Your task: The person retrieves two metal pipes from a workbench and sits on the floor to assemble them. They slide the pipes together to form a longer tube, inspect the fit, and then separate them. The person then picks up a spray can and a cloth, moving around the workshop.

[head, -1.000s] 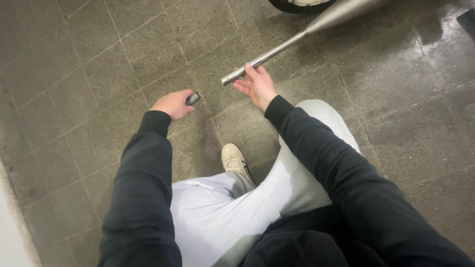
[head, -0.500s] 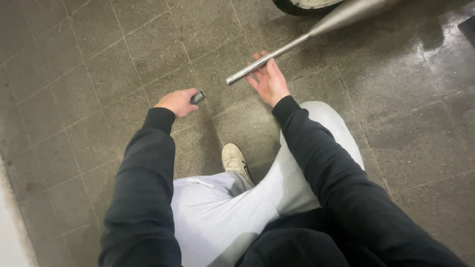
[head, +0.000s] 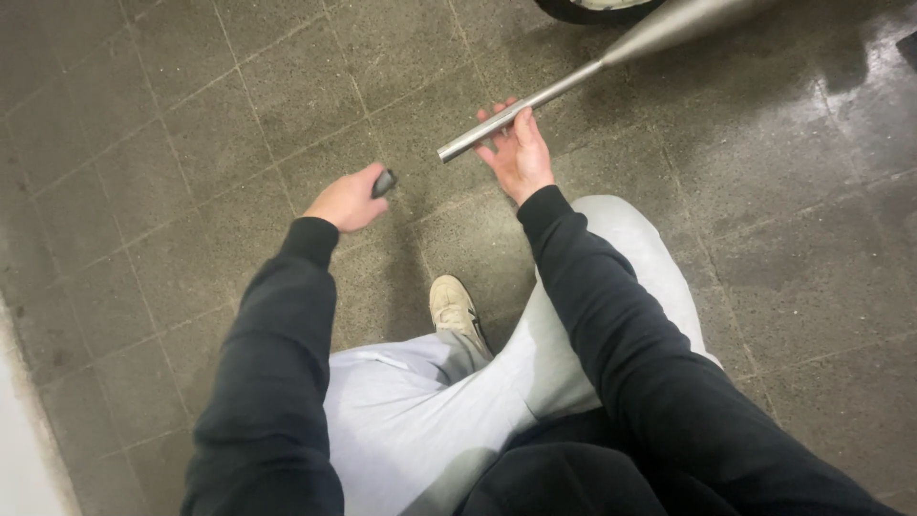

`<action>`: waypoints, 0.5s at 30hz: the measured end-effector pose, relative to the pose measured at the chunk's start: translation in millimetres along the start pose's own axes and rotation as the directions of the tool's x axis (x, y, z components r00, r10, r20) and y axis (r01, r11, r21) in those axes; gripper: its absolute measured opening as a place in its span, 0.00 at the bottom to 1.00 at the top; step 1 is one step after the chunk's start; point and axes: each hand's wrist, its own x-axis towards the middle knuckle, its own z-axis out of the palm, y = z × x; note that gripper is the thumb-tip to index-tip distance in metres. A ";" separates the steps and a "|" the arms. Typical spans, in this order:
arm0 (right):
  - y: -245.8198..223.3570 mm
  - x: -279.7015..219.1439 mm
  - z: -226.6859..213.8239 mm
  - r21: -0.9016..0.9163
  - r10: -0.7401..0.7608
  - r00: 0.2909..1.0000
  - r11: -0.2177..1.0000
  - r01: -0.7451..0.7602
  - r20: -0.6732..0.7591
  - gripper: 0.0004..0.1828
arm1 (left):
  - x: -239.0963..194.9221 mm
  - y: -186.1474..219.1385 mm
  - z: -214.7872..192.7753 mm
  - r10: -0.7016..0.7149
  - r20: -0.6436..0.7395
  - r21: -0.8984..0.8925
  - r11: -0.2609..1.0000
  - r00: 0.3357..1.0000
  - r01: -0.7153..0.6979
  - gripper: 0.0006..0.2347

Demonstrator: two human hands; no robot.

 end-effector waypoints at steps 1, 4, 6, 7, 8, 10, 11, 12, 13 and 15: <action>-0.7 -1.9 3.5 -0.023 0.006 1.000 1.000 -0.007 -0.023 0.21 | -0.2 9.5 -2.3 0.004 -0.088 -0.072 0.997 0.996 -0.010 0.16; -3.7 -1.8 -0.2 -0.017 0.037 0.999 0.999 -0.037 -0.009 0.22 | 3.3 53.1 -1.3 0.062 -0.369 -0.138 0.983 0.927 -0.121 0.17; -6.7 -4.8 2.3 -0.063 0.036 0.998 0.997 -0.038 -0.042 0.25 | 12.5 69.3 1.6 0.133 -0.451 -0.117 0.972 0.882 -0.206 0.20; -7.9 -8.0 2.7 -0.108 0.033 0.996 0.993 -0.042 -0.077 0.28 | 16.3 77.6 4.3 0.199 -0.526 -0.090 0.954 0.827 -0.287 0.23; -8.9 -6.4 -1.4 -0.111 0.028 0.997 0.993 -0.036 -0.076 0.28 | 17.8 83.8 5.5 0.204 -0.528 -0.089 0.952 0.824 -0.293 0.23; -9.8 -4.4 -8.9 -0.136 0.047 0.998 0.989 -0.053 -0.050 0.31 | 18.4 95.9 8.2 0.063 -0.392 -0.106 0.988 0.918 -0.113 0.21; -10.0 -3.4 -12.6 -0.138 0.046 0.998 0.989 -0.052 -0.049 0.31 | 21.0 95.0 11.7 0.064 -0.394 -0.107 0.988 0.917 -0.114 0.21; -10.6 -0.5 -15.8 -0.146 0.055 0.998 0.987 -0.059 -0.030 0.30 | 25.3 94.0 13.7 0.037 -0.405 -0.090 0.993 0.913 -0.081 0.17; -11.5 2.6 -19.3 -0.155 0.065 0.998 0.986 -0.066 -0.011 0.29 | 29.8 93.3 15.8 0.011 -0.418 -0.075 0.996 0.909 -0.047 0.14; -14.1 -0.2 -13.1 -0.119 0.061 0.998 0.991 -0.061 -0.005 0.30 | 30.5 94.6 13.6 0.015 -0.427 -0.077 0.996 0.904 -0.053 0.13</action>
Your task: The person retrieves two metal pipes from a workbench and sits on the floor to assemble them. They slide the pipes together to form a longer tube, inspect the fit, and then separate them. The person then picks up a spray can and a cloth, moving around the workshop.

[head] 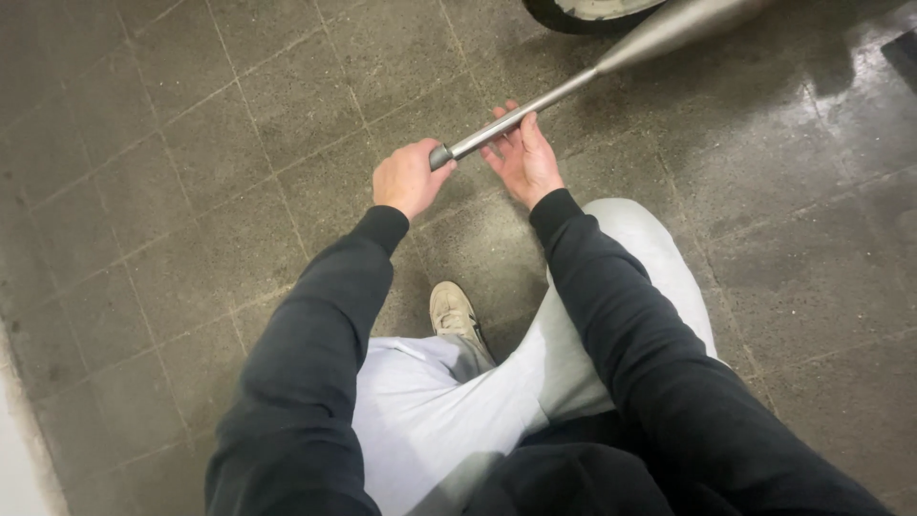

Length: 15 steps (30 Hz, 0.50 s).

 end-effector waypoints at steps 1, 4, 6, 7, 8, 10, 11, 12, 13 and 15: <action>-0.5 -1.3 2.6 0.036 0.005 1.000 0.999 -0.005 0.005 0.30 | 0.5 -0.1 -0.4 -0.005 -0.008 -0.005 1.000 1.000 0.005 0.13; -0.5 -2.9 9.6 0.011 0.007 1.000 1.000 -0.007 -0.007 0.30 | -0.9 1.9 -4.8 -0.005 0.005 -0.006 1.000 1.000 0.005 0.13; 2.9 0.4 4.6 0.008 -0.002 1.000 1.000 0.002 -0.023 0.28 | -0.5 -0.1 -1.5 -0.008 0.006 -0.007 1.000 1.000 0.008 0.13; 2.9 4.6 3.6 0.001 -0.015 0.999 1.000 0.015 -0.033 0.27 | 1.5 -0.9 -1.1 -0.008 -0.001 -0.008 1.000 1.000 0.008 0.13; 3.8 6.7 3.3 -0.002 -0.014 0.999 1.000 0.014 -0.030 0.27 | 3.2 -2.6 0.1 -0.008 -0.005 -0.010 1.000 1.000 0.008 0.13; 7.8 6.2 -0.3 0.006 -0.043 0.998 0.999 0.044 -0.049 0.25 | 3.2 -5.4 5.0 0.016 -0.015 -0.031 0.999 1.000 -0.016 0.13; 8.6 8.4 0.1 0.006 -0.044 0.998 0.999 0.045 -0.047 0.25 | 3.8 -3.9 2.0 0.017 -0.017 -0.030 0.999 1.000 -0.017 0.13; 9.3 10.8 0.3 0.007 -0.055 0.997 0.998 0.056 -0.055 0.24 | 4.6 -2.4 -0.8 -0.006 0.003 -0.031 0.999 1.000 0.006 0.12; 10.4 8.6 -2.2 0.008 -0.064 0.995 0.998 0.065 -0.072 0.23 | 3.0 0.2 -0.9 -0.030 0.032 -0.034 0.999 0.999 0.031 0.12; 8.6 6.4 4.0 0.003 -0.070 0.995 0.998 0.070 -0.065 0.23 | 3.1 -1.9 1.3 -0.012 0.020 -0.035 0.999 1.000 0.013 0.12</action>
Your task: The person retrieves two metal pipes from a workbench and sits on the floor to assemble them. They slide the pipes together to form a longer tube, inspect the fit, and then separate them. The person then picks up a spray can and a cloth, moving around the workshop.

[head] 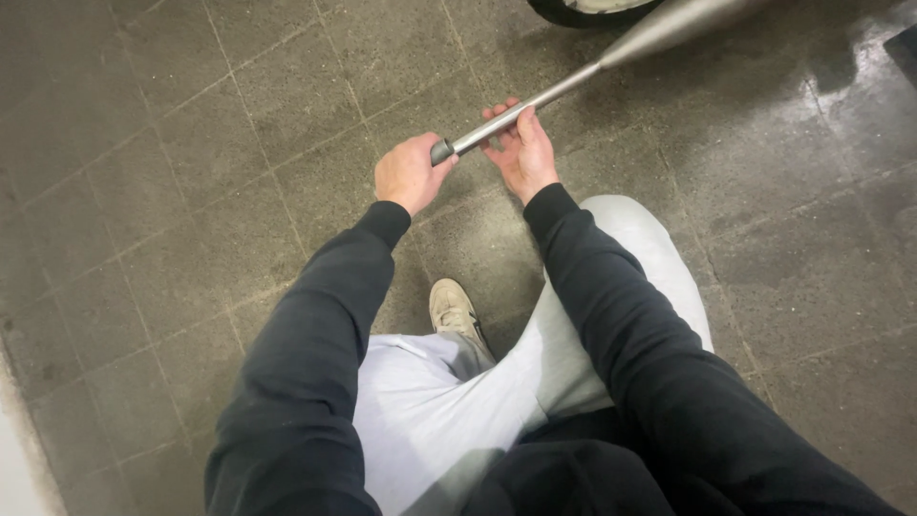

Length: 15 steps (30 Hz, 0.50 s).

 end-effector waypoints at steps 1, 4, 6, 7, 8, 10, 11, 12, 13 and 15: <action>-1.1 -0.1 4.2 -0.004 -0.007 1.000 1.000 0.007 0.013 0.22 | 0.7 -1.3 0.0 0.018 -0.018 0.001 1.000 1.000 -0.018 0.12; -3.1 -6.6 9.9 -0.007 0.008 1.000 1.000 -0.008 0.009 0.22 | 1.1 -1.3 -0.3 0.014 -0.017 0.000 1.000 1.000 -0.014 0.12; -2.7 -9.7 10.8 0.016 0.020 1.000 1.000 -0.020 0.024 0.24 | 1.2 1.0 -4.9 -0.003 0.001 0.003 1.000 1.000 0.003 0.12; -2.7 -11.2 11.1 0.040 0.032 0.999 0.999 -0.033 0.039 0.25 | 1.3 2.4 -7.1 -0.021 0.020 0.006 1.000 1.000 0.021 0.13; -1.7 -13.6 13.9 0.038 0.028 0.999 0.999 -0.029 0.035 0.25 | 2.0 -0.5 -6.2 -0.016 0.022 0.004 1.000 1.000 0.016 0.13; 0.3 -17.4 18.4 -0.082 0.075 0.997 0.994 -0.072 0.032 0.25 | 4.1 -6.0 -3.5 0.028 -0.003 0.000 1.000 1.000 -0.028 0.13; 1.1 -15.6 14.3 -0.082 0.073 0.997 0.994 -0.071 0.029 0.25 | 5.5 -7.1 -0.8 0.030 -0.001 -0.002 1.000 1.000 -0.030 0.13; 4.1 -13.9 11.4 -0.059 0.064 0.997 0.996 -0.062 0.034 0.24 | 5.8 -9.8 0.6 0.022 0.013 0.004 1.000 1.000 -0.022 0.13; 7.3 -12.2 8.6 -0.036 0.054 0.998 0.998 -0.053 0.038 0.24 | 6.1 -12.6 2.0 0.014 0.026 0.010 1.000 1.000 -0.014 0.14; 6.7 -10.6 7.9 -0.036 0.053 0.998 0.998 -0.051 0.042 0.23 | 4.7 -13.7 2.0 0.039 0.004 -0.053 0.998 0.999 -0.038 0.14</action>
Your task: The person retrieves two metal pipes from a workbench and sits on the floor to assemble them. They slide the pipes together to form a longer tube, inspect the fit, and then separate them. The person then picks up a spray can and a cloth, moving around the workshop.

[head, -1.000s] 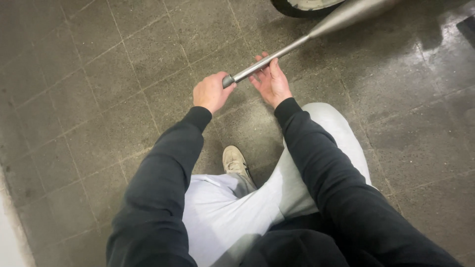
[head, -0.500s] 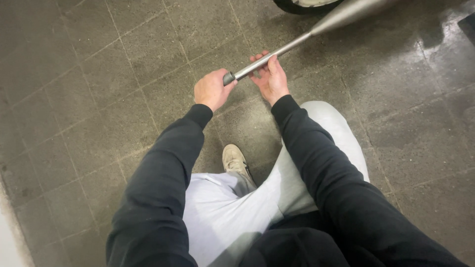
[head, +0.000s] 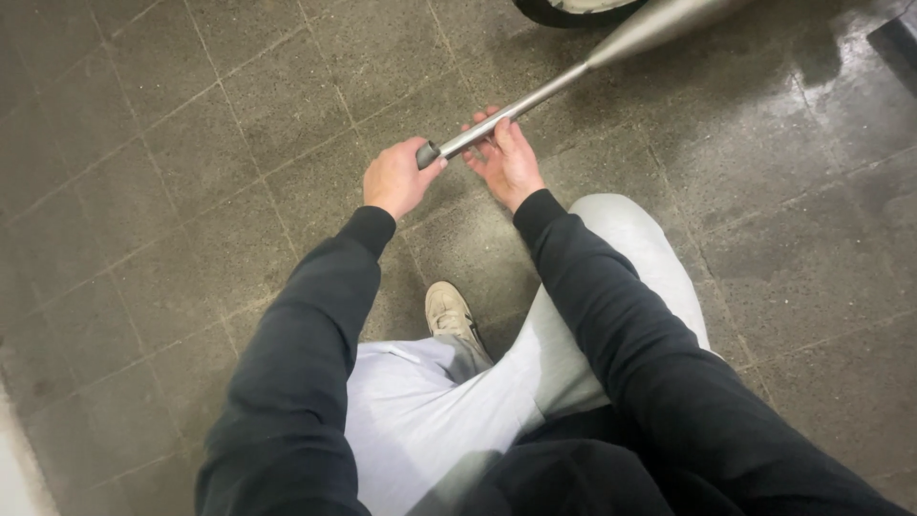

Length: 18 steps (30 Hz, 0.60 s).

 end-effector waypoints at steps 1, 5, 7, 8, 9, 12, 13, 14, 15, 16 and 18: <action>0.2 -0.4 -0.6 -0.001 -0.001 1.000 1.000 0.001 0.004 0.22 | -1.6 -0.3 0.1 0.023 -0.022 -0.063 0.998 0.999 -0.024 0.15; -1.5 1.6 -1.7 0.004 -0.013 1.000 1.000 0.013 0.028 0.21 | -1.0 -7.8 -0.5 0.116 -0.038 -0.128 0.984 0.993 -0.120 0.20; -1.6 0.6 -2.8 -0.017 0.004 0.999 1.000 -0.003 0.034 0.22 | -4.1 -7.3 -2.0 0.032 0.000 -0.085 0.996 0.999 -0.032 0.16; -2.7 -0.9 -1.1 -0.015 0.004 0.999 1.000 -0.003 0.033 0.22 | -3.5 -7.0 -1.7 0.032 0.002 -0.084 0.996 0.999 -0.031 0.16; -4.4 -2.3 0.5 0.000 0.019 0.999 1.000 -0.019 0.040 0.22 | -3.0 -6.3 -1.2 0.019 0.004 -0.062 0.998 1.000 -0.018 0.15; -7.6 -4.5 5.6 0.008 0.040 0.997 0.999 -0.041 0.059 0.23 | -2.1 -5.0 -1.1 0.000 0.002 -0.034 0.999 1.000 0.000 0.15; -8.8 -4.5 7.0 0.001 0.044 0.997 0.999 -0.044 0.071 0.24 | -1.0 -4.5 -1.2 -0.003 -0.001 -0.029 1.000 1.000 0.003 0.15; -9.0 -3.9 6.6 0.001 0.043 0.996 0.999 -0.043 0.072 0.24 | -0.7 -3.6 -1.3 -0.001 -0.002 -0.028 1.000 1.000 0.001 0.15; -7.9 -4.7 6.3 0.004 0.042 0.997 0.999 -0.043 0.057 0.23 | -1.9 -3.1 -1.7 -0.007 0.000 -0.033 0.999 1.000 0.007 0.15; -7.0 -5.5 6.1 0.008 0.042 0.998 0.999 -0.042 0.043 0.22 | -3.0 -2.3 -2.2 -0.012 0.002 -0.038 0.999 1.000 0.012 0.15; -6.5 -3.5 4.5 0.004 0.036 0.998 0.999 -0.036 0.043 0.21 | -3.2 -2.4 -0.5 -0.013 -0.003 -0.034 0.999 1.000 0.013 0.15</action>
